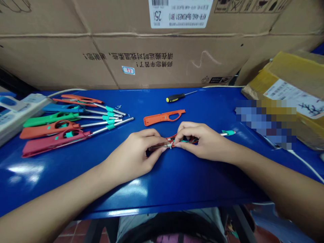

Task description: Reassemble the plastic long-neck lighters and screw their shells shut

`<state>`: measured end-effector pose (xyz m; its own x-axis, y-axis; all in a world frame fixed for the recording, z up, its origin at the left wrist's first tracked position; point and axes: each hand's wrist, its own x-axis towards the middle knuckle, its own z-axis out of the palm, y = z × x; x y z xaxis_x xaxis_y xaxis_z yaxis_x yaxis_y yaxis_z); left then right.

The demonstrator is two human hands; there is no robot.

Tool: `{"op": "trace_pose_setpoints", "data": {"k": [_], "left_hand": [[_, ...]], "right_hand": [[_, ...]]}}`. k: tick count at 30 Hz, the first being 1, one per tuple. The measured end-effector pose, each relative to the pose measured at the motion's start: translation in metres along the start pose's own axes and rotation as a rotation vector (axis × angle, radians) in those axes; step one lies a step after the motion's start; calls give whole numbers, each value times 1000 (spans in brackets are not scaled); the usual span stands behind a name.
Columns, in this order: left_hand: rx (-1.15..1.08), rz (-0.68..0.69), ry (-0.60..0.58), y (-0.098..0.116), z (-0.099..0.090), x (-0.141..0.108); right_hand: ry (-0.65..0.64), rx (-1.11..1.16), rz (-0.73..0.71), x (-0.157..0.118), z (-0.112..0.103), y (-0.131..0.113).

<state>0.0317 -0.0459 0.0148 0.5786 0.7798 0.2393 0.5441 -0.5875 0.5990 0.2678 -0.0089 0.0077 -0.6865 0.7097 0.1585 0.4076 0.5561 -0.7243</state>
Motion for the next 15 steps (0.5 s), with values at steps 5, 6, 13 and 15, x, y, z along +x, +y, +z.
{"op": "trace_pose_setpoints", "data": {"k": [5,6,13,15], "left_hand": [[0,-2,-5,0,0,0],[0,-3,-5,0,0,0],[-4,-1,-4,-1,1,0],[-4,0,-4,-1,1,0]], "right_hand": [[-1,0,-6,0,0,0],[-1,0,-6,0,0,0],[-9,8,-17,0,0,0],[-11,10,-21,0,-1,1]]}}
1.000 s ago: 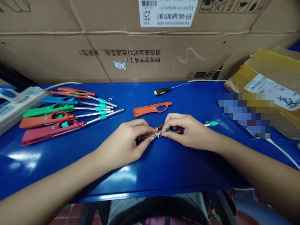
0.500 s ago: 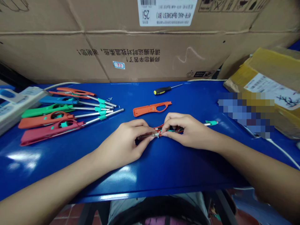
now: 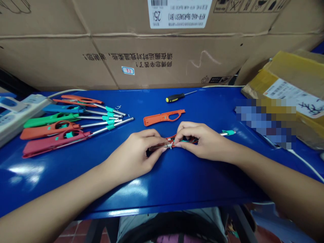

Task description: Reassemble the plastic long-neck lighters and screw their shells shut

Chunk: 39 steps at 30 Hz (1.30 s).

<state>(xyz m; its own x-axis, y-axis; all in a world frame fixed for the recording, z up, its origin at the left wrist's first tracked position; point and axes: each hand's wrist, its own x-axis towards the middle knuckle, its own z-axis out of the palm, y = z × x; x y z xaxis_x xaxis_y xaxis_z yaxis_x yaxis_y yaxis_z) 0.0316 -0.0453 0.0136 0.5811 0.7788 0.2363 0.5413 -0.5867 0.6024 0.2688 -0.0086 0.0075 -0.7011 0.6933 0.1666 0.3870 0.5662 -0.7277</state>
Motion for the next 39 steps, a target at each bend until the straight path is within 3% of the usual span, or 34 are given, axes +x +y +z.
{"op": "trace_pose_setpoints", "data": {"k": [20,39], "left_hand": [[46,92,37,-4,3,-1],[-16,80,42,-8,6,0]], "right_hand": [[29,-79,-65,-1,1,2],[30,-83,-55,-1,3,2]]}}
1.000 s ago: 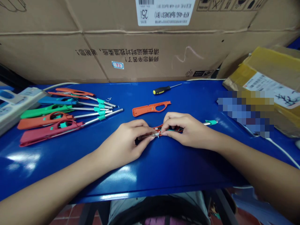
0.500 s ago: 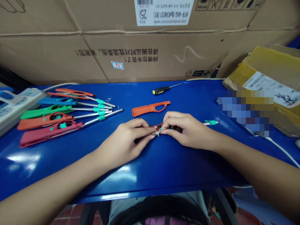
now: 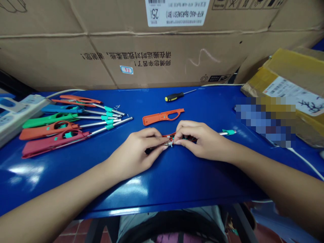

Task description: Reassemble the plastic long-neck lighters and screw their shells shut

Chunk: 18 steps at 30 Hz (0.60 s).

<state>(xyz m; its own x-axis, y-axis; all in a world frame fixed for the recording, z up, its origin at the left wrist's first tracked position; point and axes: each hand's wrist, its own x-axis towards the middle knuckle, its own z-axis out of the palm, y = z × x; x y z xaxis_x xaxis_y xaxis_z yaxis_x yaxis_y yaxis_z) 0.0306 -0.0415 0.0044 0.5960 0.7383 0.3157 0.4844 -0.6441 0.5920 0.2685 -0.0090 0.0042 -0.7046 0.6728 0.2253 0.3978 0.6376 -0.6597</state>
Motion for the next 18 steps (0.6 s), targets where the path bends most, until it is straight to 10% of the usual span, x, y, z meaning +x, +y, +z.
{"op": "trace_pose_setpoints", "data": {"k": [18], "left_hand": [[-32,-14,-9,-1,-1,0]], "right_hand": [[13,-22,6,1,1,0]]}}
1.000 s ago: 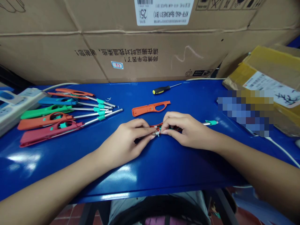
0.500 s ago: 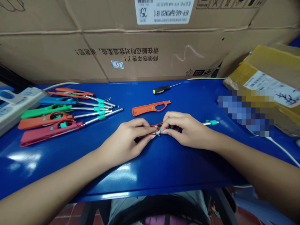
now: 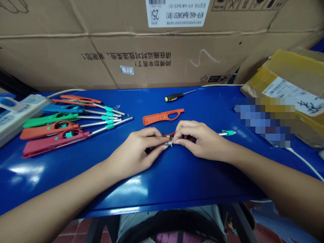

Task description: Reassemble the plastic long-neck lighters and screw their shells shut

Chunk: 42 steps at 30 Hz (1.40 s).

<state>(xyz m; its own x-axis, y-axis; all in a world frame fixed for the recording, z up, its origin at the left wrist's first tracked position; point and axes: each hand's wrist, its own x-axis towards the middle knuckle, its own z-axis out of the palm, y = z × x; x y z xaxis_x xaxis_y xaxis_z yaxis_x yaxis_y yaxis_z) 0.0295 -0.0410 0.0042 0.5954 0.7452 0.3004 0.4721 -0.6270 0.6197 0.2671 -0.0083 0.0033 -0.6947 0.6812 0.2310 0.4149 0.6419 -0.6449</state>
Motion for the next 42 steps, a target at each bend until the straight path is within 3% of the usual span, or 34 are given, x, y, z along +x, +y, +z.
{"op": "trace_pose_setpoints", "data": {"k": [20,27,37,42], "left_hand": [[4,14,-5,0,-5,1],[-14,21,-9,2,-3,2],[57,59,42,-3,-5,4],[12,-29,82,-1,-3,5]], "right_hand": [[-26,61,11,-1,-4,-1],[-21,-14,-41,-1,-3,-1],[17,-160,0,-3,-11,-8],[-41,-229,-27,-2,-4,-9]]}}
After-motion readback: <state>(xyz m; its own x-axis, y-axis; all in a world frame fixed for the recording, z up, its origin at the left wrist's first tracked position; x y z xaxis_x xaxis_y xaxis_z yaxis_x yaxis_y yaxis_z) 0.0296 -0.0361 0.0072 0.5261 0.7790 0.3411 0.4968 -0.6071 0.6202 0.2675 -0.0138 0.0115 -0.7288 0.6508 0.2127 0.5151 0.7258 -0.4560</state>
